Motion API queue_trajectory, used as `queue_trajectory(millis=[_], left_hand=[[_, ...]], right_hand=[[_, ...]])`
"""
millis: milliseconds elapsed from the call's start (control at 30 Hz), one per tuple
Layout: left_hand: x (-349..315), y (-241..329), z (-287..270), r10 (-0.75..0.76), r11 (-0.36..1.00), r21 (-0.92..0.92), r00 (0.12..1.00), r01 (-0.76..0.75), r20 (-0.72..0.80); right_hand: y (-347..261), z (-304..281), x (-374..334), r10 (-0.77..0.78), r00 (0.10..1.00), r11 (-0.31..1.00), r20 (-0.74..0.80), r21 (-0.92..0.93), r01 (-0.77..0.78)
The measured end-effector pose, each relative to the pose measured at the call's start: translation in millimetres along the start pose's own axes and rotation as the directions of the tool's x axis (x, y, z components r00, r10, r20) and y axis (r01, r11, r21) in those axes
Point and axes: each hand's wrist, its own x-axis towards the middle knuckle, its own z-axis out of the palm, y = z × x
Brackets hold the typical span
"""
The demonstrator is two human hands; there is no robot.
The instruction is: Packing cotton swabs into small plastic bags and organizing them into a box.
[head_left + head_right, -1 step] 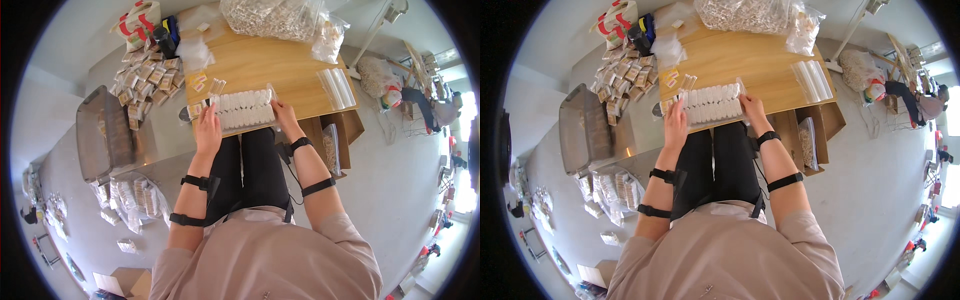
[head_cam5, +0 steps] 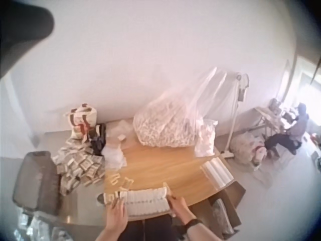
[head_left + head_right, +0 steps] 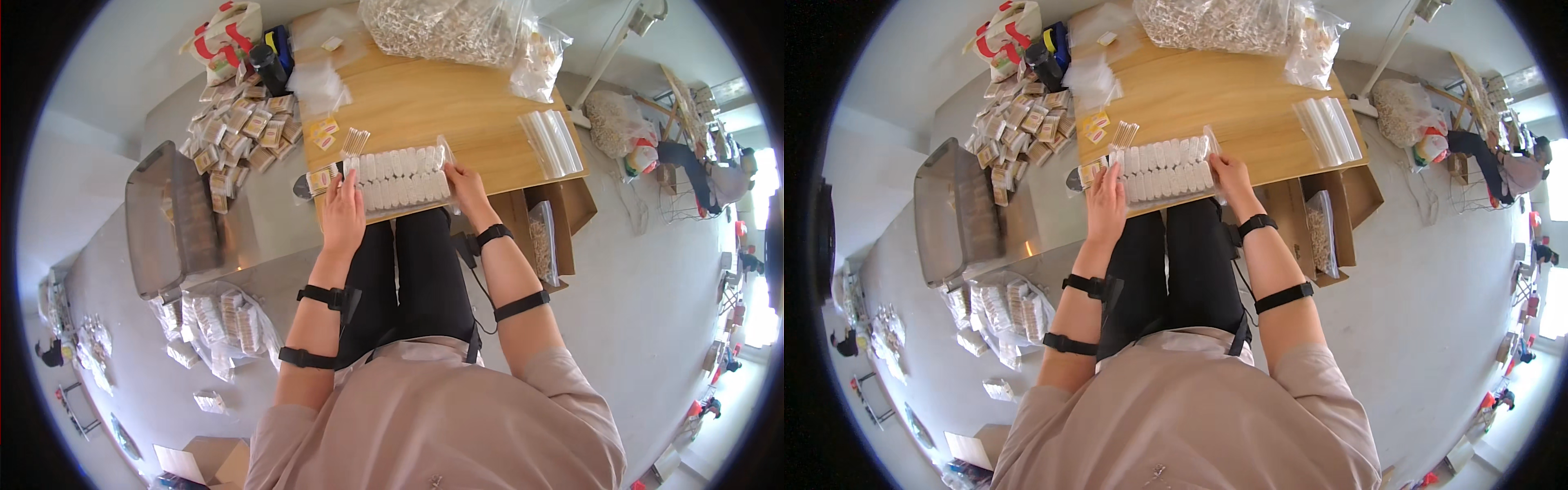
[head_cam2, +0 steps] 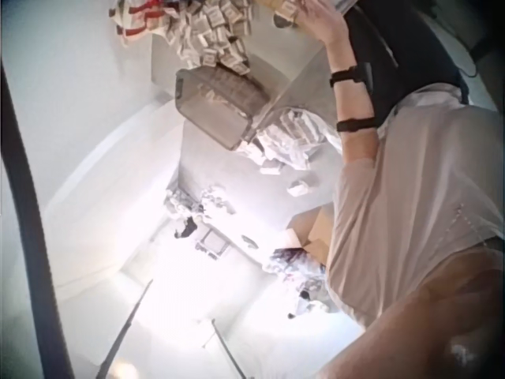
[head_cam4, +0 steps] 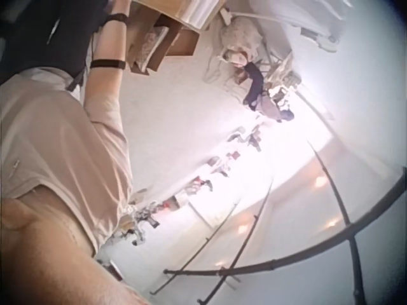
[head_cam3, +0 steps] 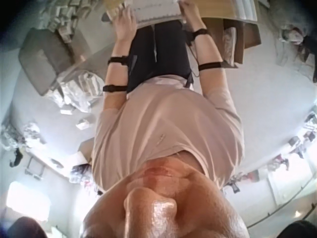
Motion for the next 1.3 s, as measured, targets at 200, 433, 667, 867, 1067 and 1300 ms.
queue_trajectory(millis=[200,433,667,867,1067,1300], left_hand=[[-18,8,-14,-0.01,0.996,0.092,0.998,0.004,0.064],[-4,5,-15,0.003,0.996,0.091,1.0,-0.005,0.018],[-16,13,-13,0.085,0.98,0.176,0.994,-0.096,0.069],[-7,16,-10,0.104,0.981,0.161,0.994,-0.109,0.039],[5,21,2,0.105,0.969,0.221,0.993,-0.113,0.045],[-14,30,-7,0.132,0.968,0.197,0.983,-0.155,0.124]], right_hand=[[11,0,-2,-0.037,0.997,0.991,0.061,0.132,0.028],[10,10,-3,-0.071,0.997,0.995,-0.019,0.069,0.072],[21,3,4,-0.135,0.989,0.991,-0.058,-0.007,0.134],[14,2,2,-0.038,0.999,0.997,-0.018,0.065,0.039],[24,2,8,-0.107,0.992,0.994,-0.072,0.003,0.107],[23,1,8,-0.114,0.993,0.993,-0.043,0.023,0.115]])
